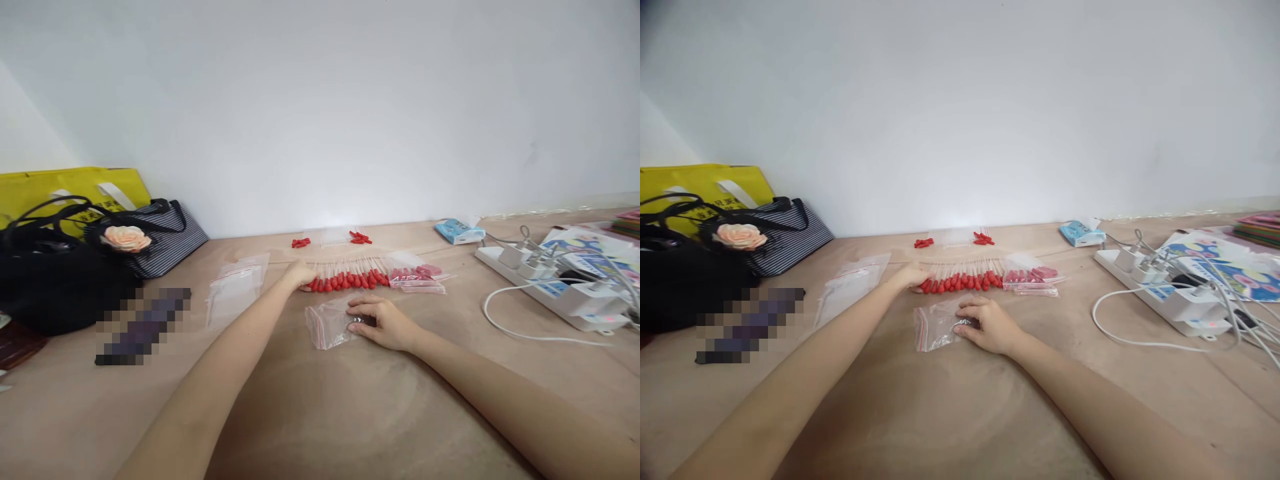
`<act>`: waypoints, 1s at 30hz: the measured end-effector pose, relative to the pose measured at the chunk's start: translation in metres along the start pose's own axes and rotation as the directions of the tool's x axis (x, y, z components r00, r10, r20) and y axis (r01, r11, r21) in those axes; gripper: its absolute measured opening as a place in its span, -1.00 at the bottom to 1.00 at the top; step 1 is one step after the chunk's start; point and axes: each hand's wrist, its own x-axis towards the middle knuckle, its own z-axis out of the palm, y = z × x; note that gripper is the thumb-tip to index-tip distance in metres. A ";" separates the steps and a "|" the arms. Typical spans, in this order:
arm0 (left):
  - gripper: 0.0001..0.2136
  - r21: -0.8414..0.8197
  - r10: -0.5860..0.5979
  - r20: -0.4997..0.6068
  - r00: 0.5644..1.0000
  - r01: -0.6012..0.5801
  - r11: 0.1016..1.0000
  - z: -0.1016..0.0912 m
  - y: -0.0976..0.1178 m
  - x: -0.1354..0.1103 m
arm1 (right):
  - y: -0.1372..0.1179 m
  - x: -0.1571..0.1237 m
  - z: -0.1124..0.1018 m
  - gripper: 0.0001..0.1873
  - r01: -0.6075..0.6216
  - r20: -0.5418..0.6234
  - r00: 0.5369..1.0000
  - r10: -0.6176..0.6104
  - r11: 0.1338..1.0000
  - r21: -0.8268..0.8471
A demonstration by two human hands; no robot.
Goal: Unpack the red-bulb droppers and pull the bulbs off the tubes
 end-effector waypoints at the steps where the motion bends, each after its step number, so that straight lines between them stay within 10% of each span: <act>1: -0.72 0.040 0.005 -0.014 1.000 -0.005 0.999 -0.003 -0.002 -0.002 | 0.000 0.000 0.000 -0.64 -0.003 0.002 1.000 0.003 1.000 0.001; 17: -0.67 0.235 0.127 -0.045 0.991 -0.113 0.965 -0.009 -0.019 -0.018 | -0.001 -0.001 -0.001 -0.64 -0.032 0.002 0.999 0.032 0.999 0.012; 30: -0.67 -0.003 0.115 0.041 0.992 -0.115 0.993 -0.009 -0.034 -0.018 | -0.001 -0.001 -0.001 -0.63 -0.037 0.008 0.999 0.037 0.999 0.023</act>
